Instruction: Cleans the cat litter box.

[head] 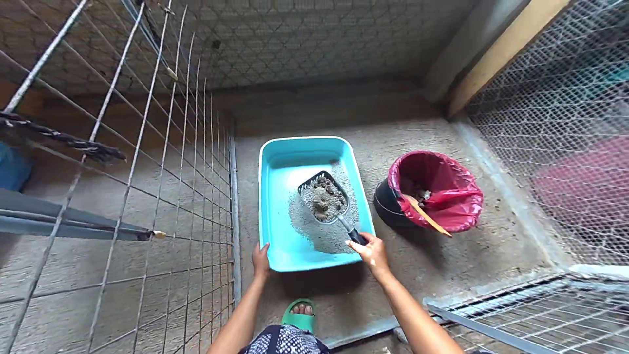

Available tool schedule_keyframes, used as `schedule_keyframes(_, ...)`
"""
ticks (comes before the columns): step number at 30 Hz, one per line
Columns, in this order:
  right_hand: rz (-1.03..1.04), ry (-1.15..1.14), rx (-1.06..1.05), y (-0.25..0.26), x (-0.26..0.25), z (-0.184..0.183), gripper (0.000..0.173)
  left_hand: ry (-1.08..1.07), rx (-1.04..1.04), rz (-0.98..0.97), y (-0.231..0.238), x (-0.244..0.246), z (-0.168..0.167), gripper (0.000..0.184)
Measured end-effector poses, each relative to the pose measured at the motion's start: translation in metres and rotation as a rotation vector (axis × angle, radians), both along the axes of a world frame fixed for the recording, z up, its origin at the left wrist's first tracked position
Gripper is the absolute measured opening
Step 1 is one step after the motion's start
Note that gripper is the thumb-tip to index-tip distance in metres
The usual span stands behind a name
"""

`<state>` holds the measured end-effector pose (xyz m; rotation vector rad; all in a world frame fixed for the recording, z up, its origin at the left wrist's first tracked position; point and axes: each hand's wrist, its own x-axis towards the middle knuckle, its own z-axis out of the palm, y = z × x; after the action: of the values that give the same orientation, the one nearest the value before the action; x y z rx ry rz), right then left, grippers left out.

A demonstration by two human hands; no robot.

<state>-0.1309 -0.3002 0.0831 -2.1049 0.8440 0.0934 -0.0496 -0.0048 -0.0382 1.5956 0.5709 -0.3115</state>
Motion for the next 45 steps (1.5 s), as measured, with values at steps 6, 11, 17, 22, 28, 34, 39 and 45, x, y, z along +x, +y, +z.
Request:
schedule_keyframes(6, 0.077, 0.113, -0.045, -0.006, -0.005, -0.001, 0.04, 0.083, 0.164, -0.16, -0.045, -0.038, 0.004, 0.038)
schedule_keyframes(11, 0.034, 0.13, -0.021, -0.006, -0.002, -0.003, 0.038, 0.242, 0.178, -0.261, -0.048, -0.032, 0.001, 0.038)
schedule_keyframes(17, 0.008, 0.184, -0.047, -0.008, -0.003, -0.001, 0.039, 0.292, 0.187, -0.264, -0.048, -0.029, -0.002, 0.037)
schedule_keyframes(22, 0.071, 0.266, -0.094, -0.02, -0.004, 0.003, 0.043, 0.333, 0.249, -0.286, -0.048, -0.028, -0.002, 0.037)
schedule_keyframes(28, 0.055, 0.3, -0.087, -0.019, -0.007, 0.009, 0.041, 0.181, 0.206, -0.168, -0.05, -0.02, 0.002, 0.054)
schedule_keyframes(34, 0.057, 0.274, -0.103, -0.015, -0.007, 0.015, 0.039, 0.189, 0.175, -0.136, -0.057, 0.007, 0.013, 0.05)
schedule_keyframes(39, 0.041, 0.268, -0.129, -0.011, -0.003, 0.019, 0.04, 0.166, 0.409, -0.294, -0.052, 0.006, 0.008, 0.047)
schedule_keyframes(45, 0.031, 0.284, -0.142, -0.011, -0.003, 0.019, 0.041, 0.154, 0.408, -0.294, -0.049, 0.005, 0.001, 0.042)
